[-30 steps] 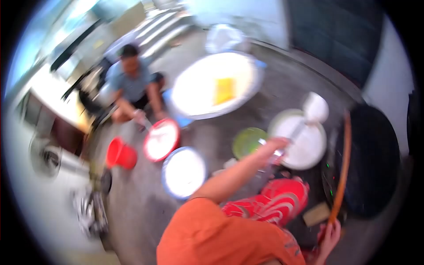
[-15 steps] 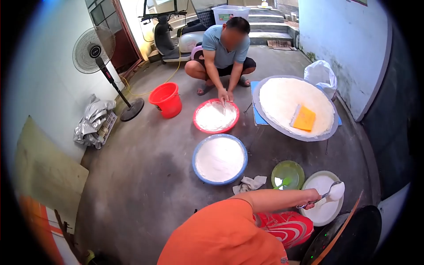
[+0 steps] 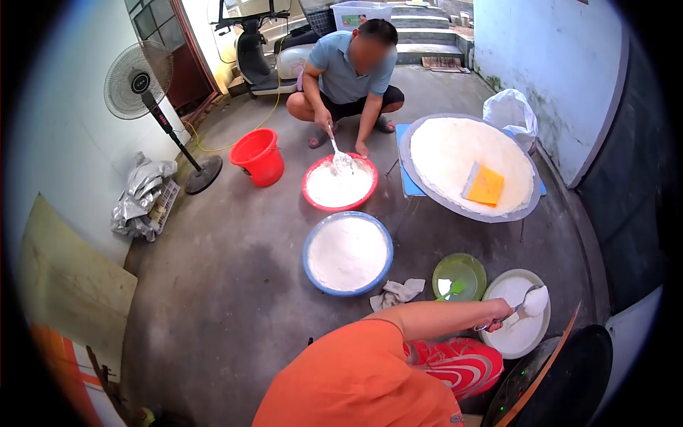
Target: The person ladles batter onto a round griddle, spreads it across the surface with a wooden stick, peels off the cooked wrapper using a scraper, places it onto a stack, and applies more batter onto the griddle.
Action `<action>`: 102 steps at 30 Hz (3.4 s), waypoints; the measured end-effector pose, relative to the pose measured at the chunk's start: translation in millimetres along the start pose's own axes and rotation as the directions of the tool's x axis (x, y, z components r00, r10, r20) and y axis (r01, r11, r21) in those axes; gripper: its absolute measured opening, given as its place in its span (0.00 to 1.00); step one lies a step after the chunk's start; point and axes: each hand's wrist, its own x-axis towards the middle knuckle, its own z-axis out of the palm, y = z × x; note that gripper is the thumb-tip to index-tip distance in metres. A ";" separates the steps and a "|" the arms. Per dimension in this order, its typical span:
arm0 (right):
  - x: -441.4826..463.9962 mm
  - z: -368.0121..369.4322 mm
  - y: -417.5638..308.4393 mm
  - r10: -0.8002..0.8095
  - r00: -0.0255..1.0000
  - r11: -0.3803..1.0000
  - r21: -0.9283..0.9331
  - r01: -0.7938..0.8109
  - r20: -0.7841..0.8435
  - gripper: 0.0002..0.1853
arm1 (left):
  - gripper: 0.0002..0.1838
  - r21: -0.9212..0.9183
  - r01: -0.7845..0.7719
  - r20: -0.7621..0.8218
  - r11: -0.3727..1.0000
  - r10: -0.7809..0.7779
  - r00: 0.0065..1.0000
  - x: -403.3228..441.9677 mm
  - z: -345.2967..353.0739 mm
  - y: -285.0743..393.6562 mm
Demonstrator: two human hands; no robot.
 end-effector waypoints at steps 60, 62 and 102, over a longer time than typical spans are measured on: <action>75.4 -120.9 -5.2 -0.517 0.787 0.782 -0.559 0.275 -0.336 0.23 | 0.17 0.075 -0.310 0.277 0.948 0.279 0.919 70.6 247.4 27.5; 93.9 -121.0 -11.1 -0.536 0.782 0.769 -0.566 0.298 -0.318 0.23 | 0.18 0.052 -0.295 0.267 0.954 0.272 0.925 85.0 249.1 17.5; 211.2 -115.8 10.8 -0.780 0.596 -0.075 -0.975 0.211 0.189 0.23 | 0.18 -0.434 0.515 0.836 0.739 0.117 0.536 69.3 292.8 121.7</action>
